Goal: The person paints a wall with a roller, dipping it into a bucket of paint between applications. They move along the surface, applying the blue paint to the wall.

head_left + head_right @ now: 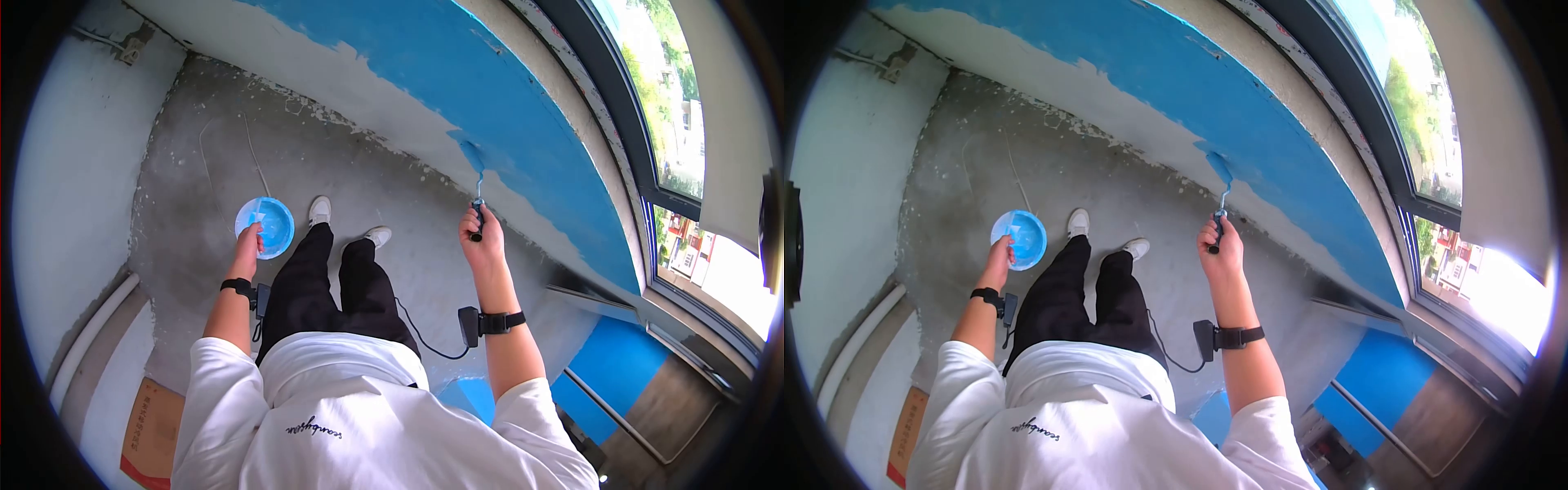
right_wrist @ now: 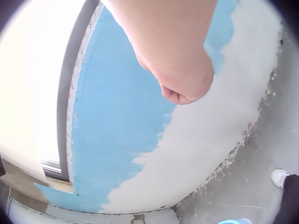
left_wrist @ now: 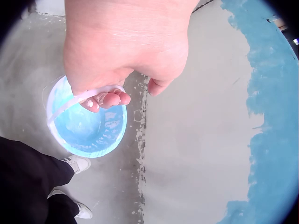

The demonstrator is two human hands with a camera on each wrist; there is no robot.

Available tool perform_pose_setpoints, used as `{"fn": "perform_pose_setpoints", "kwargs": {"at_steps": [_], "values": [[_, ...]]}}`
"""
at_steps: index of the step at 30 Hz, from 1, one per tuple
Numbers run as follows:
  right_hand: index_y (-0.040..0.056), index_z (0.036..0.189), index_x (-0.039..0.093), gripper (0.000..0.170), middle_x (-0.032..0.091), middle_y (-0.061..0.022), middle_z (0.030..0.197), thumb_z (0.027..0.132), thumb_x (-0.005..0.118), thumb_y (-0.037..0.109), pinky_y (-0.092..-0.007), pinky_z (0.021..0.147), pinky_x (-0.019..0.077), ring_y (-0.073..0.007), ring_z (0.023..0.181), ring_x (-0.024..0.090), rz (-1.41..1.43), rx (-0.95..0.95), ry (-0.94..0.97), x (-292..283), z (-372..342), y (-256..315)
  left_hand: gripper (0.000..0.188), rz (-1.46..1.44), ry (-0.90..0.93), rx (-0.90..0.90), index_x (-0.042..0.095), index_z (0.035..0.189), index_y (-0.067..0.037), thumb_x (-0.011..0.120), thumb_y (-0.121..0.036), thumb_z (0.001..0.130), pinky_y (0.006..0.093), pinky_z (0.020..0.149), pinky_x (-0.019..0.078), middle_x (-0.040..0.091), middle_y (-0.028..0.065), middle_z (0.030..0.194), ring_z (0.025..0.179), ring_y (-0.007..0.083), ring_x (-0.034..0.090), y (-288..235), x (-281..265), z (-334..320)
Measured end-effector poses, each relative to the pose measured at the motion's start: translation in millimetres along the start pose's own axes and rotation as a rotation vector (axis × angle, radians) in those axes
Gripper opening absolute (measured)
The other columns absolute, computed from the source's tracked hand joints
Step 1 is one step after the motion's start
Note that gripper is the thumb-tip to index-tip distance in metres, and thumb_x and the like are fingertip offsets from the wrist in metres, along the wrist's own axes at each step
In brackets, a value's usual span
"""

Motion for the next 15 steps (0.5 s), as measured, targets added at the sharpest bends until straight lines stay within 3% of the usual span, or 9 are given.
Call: {"fn": "perform_pose_setpoints", "kwargs": {"at_steps": [5, 10, 15], "values": [[0.0007, 0.097, 0.046, 0.015, 0.042, -0.0034, 0.073, 0.097, 0.042, 0.015, -0.0215, 0.045, 0.0298, -0.0097, 0.056, 0.036, -0.124, -0.062, -0.035, -11.3, -3.9, 6.3, 0.029, -0.015, -0.002, -0.012, 0.056, 0.088, -0.004, 0.054, -0.034, 0.086, 0.0258, 0.051, 0.0356, 0.044, 0.0007, 0.059, 0.051, 0.0114, 0.042, -2.3, 0.6, -1.2], [0.0049, 0.101, 0.049, 0.013, 0.041, -0.0014, 0.073, 0.097, 0.044, 0.017, -0.0198, 0.044, 0.0282, -0.0076, 0.055, 0.034, -0.526, -0.33, -0.063, -19.9, -44.0, 15.6, 0.03, -0.021, -0.016, -0.011, 0.055, 0.089, -0.004, 0.054, -0.034, 0.086, 0.0258, 0.051, 0.0353, 0.044, 0.0008, 0.059, 0.051, 0.0114, 0.042, -0.5, 1.5, 0.6], [0.0047, 0.101, 0.049, 0.013, 0.041, -0.0014, 0.074, 0.097, 0.044, 0.016, -0.0199, 0.044, 0.0279, -0.0077, 0.055, 0.034, -0.506, -0.342, -0.087, -21.6, -47.6, 9.7, 0.03, 0.007, 0.003, 0.0, 0.056, 0.089, -0.004, 0.054, -0.034, 0.085, 0.0258, 0.052, 0.0352, 0.044, 0.0007, 0.059, 0.051, 0.0116, 0.042, -0.1, 2.3, 1.1]]}}
Point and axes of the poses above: each hand's wrist, its own z-axis towards the middle knuckle, its own x-axis out of the palm, y = z × x, the point moved 5 cm from there along z, towards the middle knuckle
